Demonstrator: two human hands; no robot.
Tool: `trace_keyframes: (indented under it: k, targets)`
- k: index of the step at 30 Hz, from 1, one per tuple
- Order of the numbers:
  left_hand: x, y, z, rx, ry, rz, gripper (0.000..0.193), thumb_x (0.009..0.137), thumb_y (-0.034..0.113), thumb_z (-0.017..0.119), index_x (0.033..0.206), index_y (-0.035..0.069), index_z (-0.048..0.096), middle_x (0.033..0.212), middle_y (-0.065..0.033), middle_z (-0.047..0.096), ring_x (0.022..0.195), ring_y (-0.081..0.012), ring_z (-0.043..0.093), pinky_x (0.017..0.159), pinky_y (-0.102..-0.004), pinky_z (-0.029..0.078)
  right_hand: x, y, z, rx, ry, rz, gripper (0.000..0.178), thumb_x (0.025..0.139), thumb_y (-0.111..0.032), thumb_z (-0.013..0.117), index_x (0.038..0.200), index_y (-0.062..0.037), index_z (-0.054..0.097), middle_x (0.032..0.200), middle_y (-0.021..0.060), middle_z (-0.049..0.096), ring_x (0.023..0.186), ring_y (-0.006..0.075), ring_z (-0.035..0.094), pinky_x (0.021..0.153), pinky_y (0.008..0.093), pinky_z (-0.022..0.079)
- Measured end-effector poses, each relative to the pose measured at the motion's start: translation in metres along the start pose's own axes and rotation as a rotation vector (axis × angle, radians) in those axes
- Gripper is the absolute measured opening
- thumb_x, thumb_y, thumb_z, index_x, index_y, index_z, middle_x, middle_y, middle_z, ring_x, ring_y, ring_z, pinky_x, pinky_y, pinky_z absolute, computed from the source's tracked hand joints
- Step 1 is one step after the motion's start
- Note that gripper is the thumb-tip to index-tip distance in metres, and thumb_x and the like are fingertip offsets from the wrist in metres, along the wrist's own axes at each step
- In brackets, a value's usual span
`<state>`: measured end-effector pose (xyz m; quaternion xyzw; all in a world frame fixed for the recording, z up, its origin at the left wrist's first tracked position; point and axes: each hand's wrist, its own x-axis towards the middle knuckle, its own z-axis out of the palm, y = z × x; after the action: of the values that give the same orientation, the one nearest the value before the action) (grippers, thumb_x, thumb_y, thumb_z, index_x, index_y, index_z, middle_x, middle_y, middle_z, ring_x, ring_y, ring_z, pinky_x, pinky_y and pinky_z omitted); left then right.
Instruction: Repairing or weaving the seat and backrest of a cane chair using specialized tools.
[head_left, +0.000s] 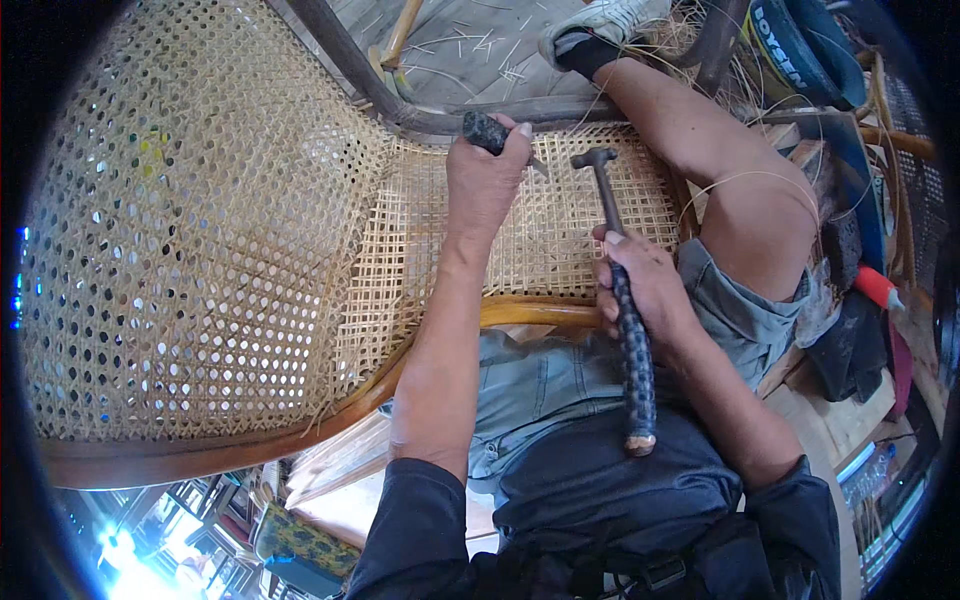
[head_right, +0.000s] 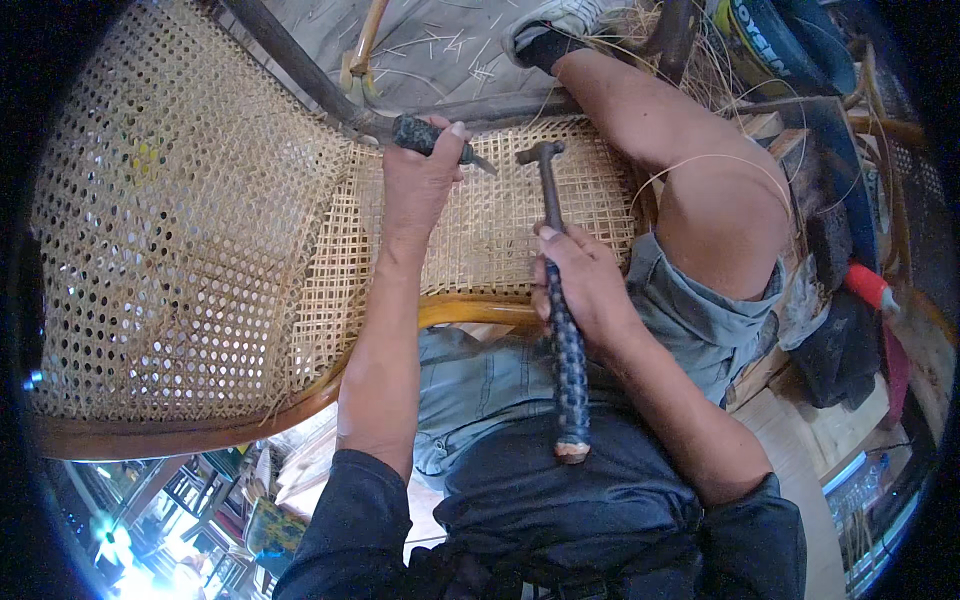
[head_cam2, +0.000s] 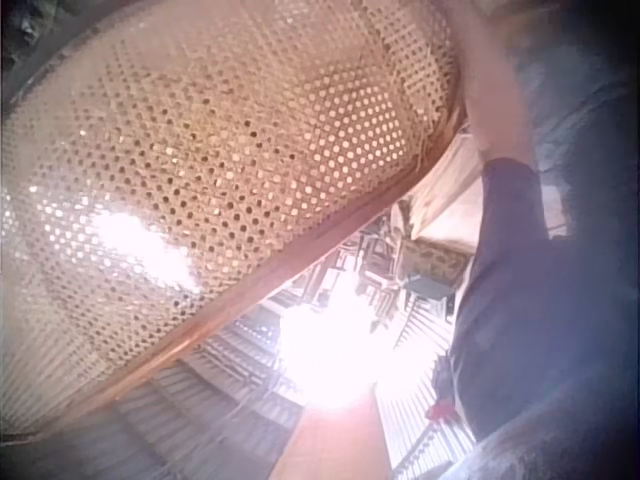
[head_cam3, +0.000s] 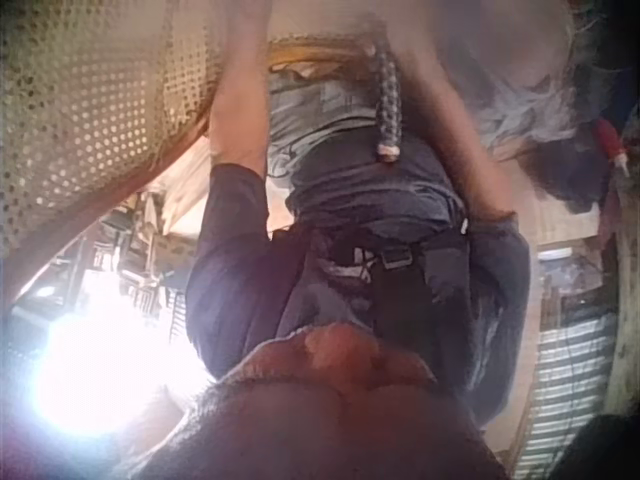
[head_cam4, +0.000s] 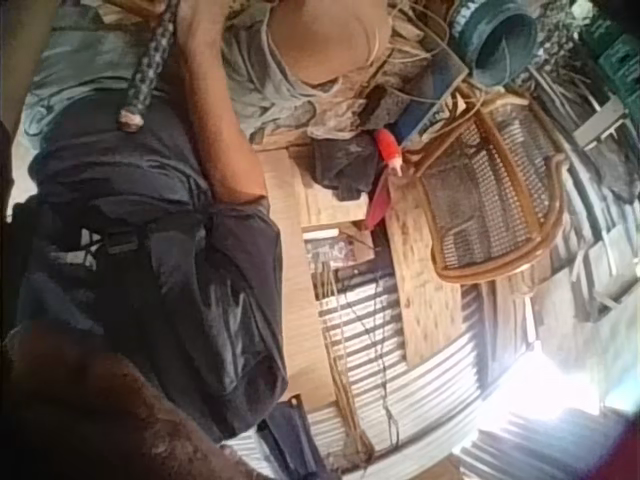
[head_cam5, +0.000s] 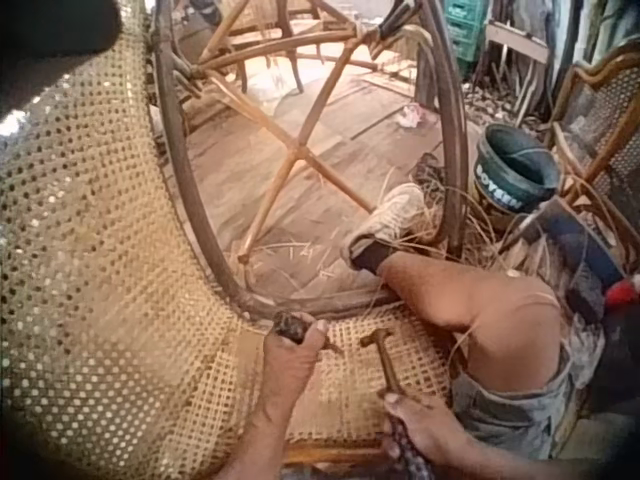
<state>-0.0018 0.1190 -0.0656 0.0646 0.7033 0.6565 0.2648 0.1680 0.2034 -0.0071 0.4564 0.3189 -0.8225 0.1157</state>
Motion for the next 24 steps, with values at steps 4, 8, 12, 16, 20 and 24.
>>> trace_keyframes:
  k: [4, 8, 12, 16, 20, 24]
  targets:
    - [0.0, -0.002, 0.006, -0.053, -0.023, -0.054, 0.015, 0.079, 0.014, 0.066, 0.083, 0.003, 0.058, 0.066, 0.0018, 0.055, 0.059, -0.0056, 0.049, 0.054, -0.0216, 0.041, -0.003, -0.006, -0.005, 0.006, 0.074, -0.047, 0.04, 0.091, -0.033, 0.05, 0.117, -0.004, 0.043, 0.067, -0.0001, 0.045, 0.042, 0.0089, 0.045, 0.032, 0.0238, 0.039]
    - [0.005, -0.013, 0.012, 0.119, -0.01, 0.003, 0.014, 0.079, 0.014, 0.066, 0.082, 0.003, 0.058, 0.065, 0.0018, 0.055, 0.057, -0.0056, 0.048, 0.052, -0.0227, 0.041, -0.001, -0.006, -0.008, 0.018, 0.089, -0.054, 0.038, 0.091, -0.034, 0.05, 0.114, -0.0051, 0.044, 0.067, -0.0003, 0.045, 0.042, 0.0094, 0.045, 0.033, 0.0248, 0.039]
    - [0.009, -0.009, 0.016, 0.242, -0.049, 0.014, 0.014, 0.079, 0.014, 0.066, 0.08, 0.002, 0.059, 0.062, 0.0016, 0.055, 0.055, -0.0049, 0.047, 0.05, -0.0227, 0.04, 0.006, 0.006, -0.002, 0.032, 0.119, -0.053, 0.033, 0.091, -0.032, 0.049, 0.112, -0.0063, 0.045, 0.067, 0.0, 0.045, 0.042, 0.01, 0.045, 0.033, 0.0257, 0.04]
    - [0.011, -0.001, 0.008, 0.122, -0.068, -0.007, 0.014, 0.079, 0.015, 0.066, 0.078, 0.003, 0.059, 0.061, 0.0015, 0.055, 0.053, -0.0047, 0.047, 0.049, -0.0216, 0.04, 0.003, 0.0, -0.005, -0.023, 0.016, -0.014, 0.031, 0.092, -0.028, 0.048, 0.114, -0.0064, 0.045, 0.067, 0.0006, 0.046, 0.042, 0.0099, 0.046, 0.033, 0.0247, 0.041]
    - [0.017, 0.003, 0.007, -0.001, -0.004, 0.002, 0.015, 0.081, 0.018, 0.065, 0.083, 0.005, 0.058, 0.074, -0.0033, 0.064, 0.048, -0.0043, 0.049, 0.045, -0.0184, 0.041, 0.006, -0.014, -0.01, -0.05, 0.135, -0.059, 0.035, 0.091, -0.028, 0.049, 0.117, -0.0059, 0.045, 0.067, 0.0002, 0.045, 0.042, 0.009, 0.045, 0.033, 0.0239, 0.04]
    - [0.015, 0.004, 0.016, 0.034, -0.054, -0.032, 0.012, 0.08, 0.014, 0.065, 0.077, 0.004, 0.058, 0.061, 0.0021, 0.054, 0.049, -0.0049, 0.047, 0.045, -0.0206, 0.038, 0.007, -0.015, -0.014, -0.033, 0.161, -0.071, 0.036, 0.09, -0.03, 0.05, 0.118, -0.0061, 0.045, 0.067, 0.0, 0.045, 0.043, 0.009, 0.045, 0.034, 0.024, 0.039]
